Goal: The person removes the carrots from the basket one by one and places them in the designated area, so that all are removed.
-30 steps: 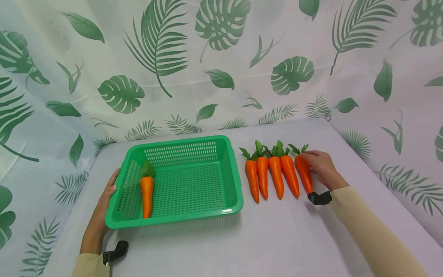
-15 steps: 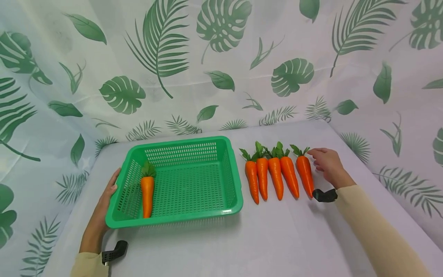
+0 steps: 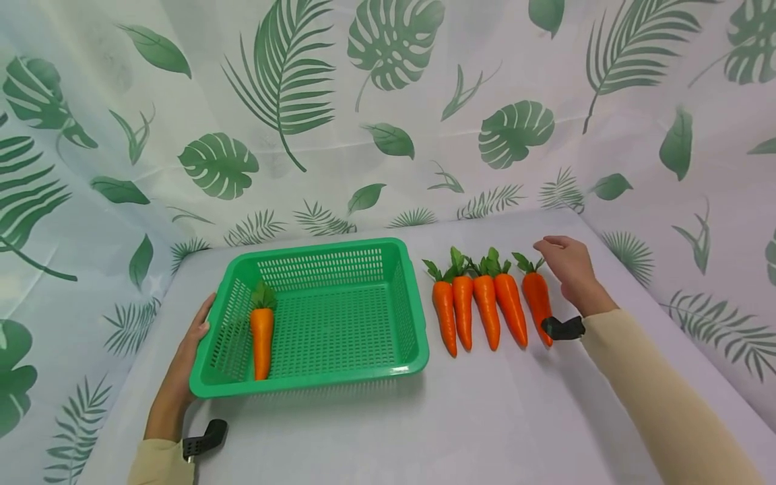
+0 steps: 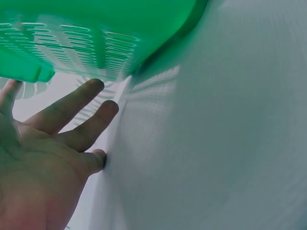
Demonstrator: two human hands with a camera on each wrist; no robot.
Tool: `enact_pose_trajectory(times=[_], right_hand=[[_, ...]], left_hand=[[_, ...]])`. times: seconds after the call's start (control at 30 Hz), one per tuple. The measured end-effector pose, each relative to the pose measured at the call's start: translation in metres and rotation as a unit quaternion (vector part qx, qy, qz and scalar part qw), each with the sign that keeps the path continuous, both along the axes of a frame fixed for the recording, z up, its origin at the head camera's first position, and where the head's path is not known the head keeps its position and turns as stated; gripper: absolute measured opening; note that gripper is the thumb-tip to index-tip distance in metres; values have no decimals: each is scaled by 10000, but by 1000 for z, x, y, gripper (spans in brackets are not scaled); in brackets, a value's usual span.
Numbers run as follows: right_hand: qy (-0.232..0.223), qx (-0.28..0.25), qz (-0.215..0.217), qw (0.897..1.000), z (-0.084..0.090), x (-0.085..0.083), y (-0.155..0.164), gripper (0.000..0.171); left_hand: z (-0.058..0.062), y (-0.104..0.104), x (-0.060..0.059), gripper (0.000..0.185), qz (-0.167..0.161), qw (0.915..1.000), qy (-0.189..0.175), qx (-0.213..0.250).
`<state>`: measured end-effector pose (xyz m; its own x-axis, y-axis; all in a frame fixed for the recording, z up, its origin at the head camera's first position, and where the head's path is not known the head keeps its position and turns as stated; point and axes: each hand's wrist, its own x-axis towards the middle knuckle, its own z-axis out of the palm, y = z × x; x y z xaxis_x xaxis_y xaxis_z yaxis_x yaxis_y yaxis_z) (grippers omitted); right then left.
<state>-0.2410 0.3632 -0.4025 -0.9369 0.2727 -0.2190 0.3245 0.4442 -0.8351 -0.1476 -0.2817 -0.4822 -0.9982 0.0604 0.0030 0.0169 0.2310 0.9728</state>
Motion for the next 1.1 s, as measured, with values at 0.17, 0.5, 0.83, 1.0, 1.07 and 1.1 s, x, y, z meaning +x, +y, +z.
enact_pose_trajectory(times=[0.17, 0.5, 0.83, 1.0, 1.07, 1.1], right_hand=[[135, 17, 185, 9997, 13, -4, -25, 73], [207, -116, 802, 9965, 38, -6, -68, 72], [291, -584, 1122, 9915, 47, -8, -93, 71], [296, -979, 1387, 9850, 52, -8, -106, 68], [317, -1107, 1519, 9817, 54, -8, -112, 68], [320, -1155, 1577, 9802, 55, -8, -116, 68]], left_hand=[[-2, -1, 0, 59, 6, 10000, 35, -78], [-4, -2, -1, 58, 18, 10000, -40, -36], [-3, -2, -2, 58, 56, 10000, -27, -1], [-3, -2, 0, 58, 62, 10000, -26, 29], [-4, -1, -1, 58, 60, 10000, -14, 59], [-4, -1, -1, 58, 60, 10000, -17, 61]])
